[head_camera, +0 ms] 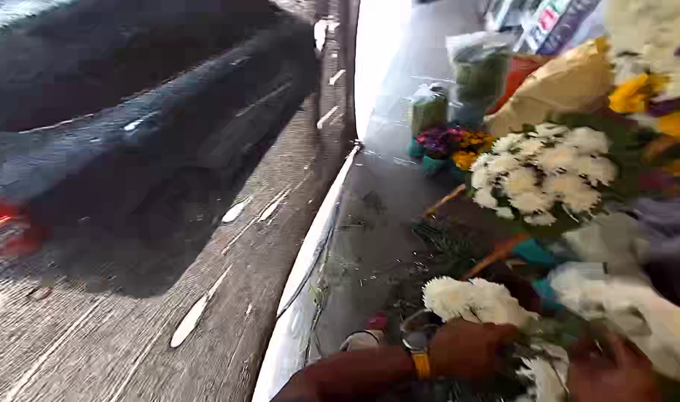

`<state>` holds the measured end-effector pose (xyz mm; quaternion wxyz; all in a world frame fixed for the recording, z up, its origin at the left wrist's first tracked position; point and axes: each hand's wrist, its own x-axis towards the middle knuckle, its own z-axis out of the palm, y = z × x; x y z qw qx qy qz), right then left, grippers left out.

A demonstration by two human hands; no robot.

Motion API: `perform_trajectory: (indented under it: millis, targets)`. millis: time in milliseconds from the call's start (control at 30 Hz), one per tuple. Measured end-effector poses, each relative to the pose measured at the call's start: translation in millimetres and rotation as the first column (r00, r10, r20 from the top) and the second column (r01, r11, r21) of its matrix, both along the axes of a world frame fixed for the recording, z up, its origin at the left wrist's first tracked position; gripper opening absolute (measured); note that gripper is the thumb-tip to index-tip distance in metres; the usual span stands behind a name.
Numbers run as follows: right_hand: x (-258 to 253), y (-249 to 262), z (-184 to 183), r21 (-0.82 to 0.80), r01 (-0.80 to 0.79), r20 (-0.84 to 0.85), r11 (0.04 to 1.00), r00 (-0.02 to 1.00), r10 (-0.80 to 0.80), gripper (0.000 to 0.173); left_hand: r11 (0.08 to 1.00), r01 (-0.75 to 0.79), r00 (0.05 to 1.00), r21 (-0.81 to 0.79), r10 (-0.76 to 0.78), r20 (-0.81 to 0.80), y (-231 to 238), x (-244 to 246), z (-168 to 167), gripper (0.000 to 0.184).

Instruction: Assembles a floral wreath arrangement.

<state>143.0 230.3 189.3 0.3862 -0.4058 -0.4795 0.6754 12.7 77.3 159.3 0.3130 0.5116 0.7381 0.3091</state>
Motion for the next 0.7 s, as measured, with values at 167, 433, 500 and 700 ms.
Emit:
perform_trajectory:
  millis: [167, 433, 500, 700]
  targets:
    - [52.6, 18.0, 28.9, 0.063, 0.2, -0.119, 0.978, 0.974, -0.191, 0.025, 0.978, 0.035, 0.999, 0.205, -0.041, 0.028, 12.2, 52.8, -5.4, 0.055]
    - [166.9, 0.3, 54.9, 0.308, 0.35, -0.255, 0.885, 0.926, -0.278, 0.02, 0.93, 0.056, 0.998, 0.363, -0.056, -0.011, 39.1, 139.1, 5.6, 0.05]
    - [189.4, -16.8, 58.0, 0.462, 0.466, -0.309, 0.754, 0.882, -0.355, 0.017, 0.951, 0.018, 0.992, 0.307, -0.056, 0.113, 51.3, 153.9, 15.8, 0.052]
    - [253.3, -35.4, 97.7, 0.386, 0.742, -0.611, 0.548, 0.651, -0.451, 0.015, 0.933, -0.02, 0.971, 0.359, -0.067, 0.229, 91.2, 169.2, 34.2, 0.058]
